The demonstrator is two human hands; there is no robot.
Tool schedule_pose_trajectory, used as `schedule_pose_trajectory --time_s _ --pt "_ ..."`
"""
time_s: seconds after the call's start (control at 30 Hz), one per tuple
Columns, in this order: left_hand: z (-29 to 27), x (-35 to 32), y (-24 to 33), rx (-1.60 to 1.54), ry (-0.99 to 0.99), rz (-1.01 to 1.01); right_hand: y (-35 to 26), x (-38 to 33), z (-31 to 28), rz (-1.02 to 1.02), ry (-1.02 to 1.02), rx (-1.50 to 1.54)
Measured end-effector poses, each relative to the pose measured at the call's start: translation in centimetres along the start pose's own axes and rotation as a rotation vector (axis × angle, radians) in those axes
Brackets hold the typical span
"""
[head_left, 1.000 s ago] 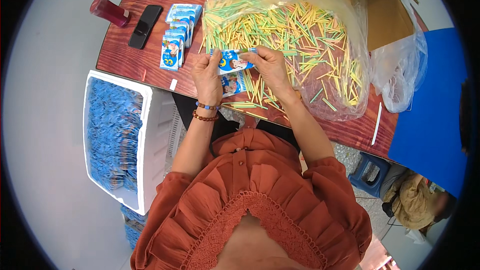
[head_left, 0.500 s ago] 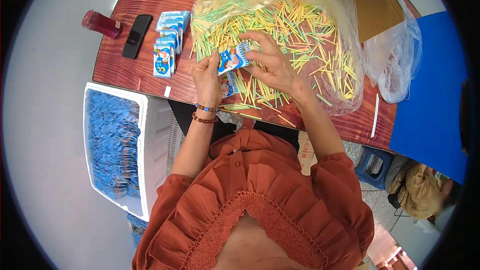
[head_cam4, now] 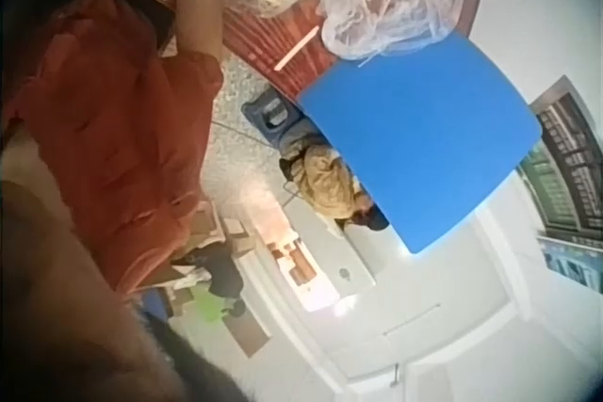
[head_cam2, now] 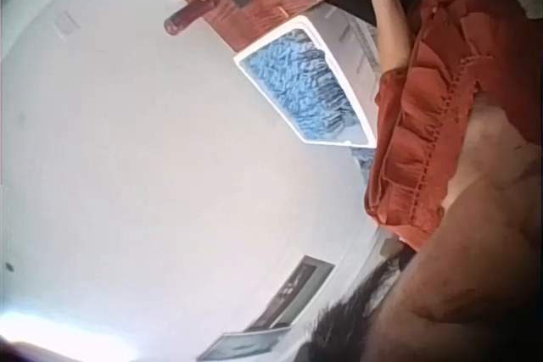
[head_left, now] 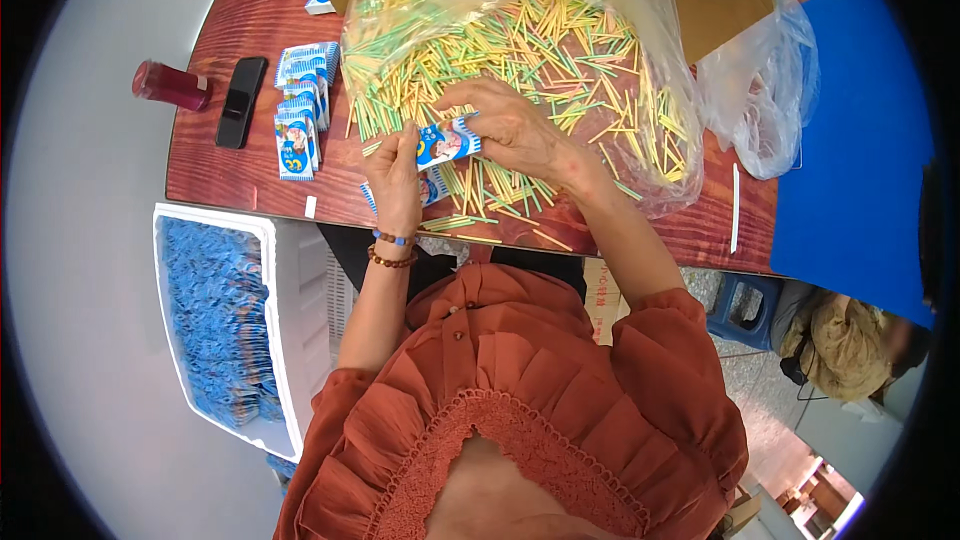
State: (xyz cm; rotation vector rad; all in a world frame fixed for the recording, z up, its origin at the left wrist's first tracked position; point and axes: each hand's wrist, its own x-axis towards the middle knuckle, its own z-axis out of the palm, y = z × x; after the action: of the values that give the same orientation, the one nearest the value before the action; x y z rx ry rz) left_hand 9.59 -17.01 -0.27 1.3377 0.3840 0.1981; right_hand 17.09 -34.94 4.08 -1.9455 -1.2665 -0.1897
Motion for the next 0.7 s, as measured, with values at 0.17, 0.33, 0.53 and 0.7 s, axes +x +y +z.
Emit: schedule_pose_trajectory --time_s 0.17,0.33,0.53,0.7 --pt "-1.5 0.1 -0.7 -0.048 0.086 0.090 2.1 -1.7 -2.2 0.412 0.130 0.329" --pt "-1.7 0.5 -1.1 -0.090 0.067 0.086 9.8 -2.6 -6.7 0.996 0.332 -0.098" --pt "-1.2 0.4 -0.2 -0.151 0.107 0.068 13.6 1.0 -5.6 1.201 0.074 -0.643" --pt "-2.3 0.6 -0.7 -0.120 0.107 0.085 14.3 3.9 -3.8 1.312 0.028 -0.647"
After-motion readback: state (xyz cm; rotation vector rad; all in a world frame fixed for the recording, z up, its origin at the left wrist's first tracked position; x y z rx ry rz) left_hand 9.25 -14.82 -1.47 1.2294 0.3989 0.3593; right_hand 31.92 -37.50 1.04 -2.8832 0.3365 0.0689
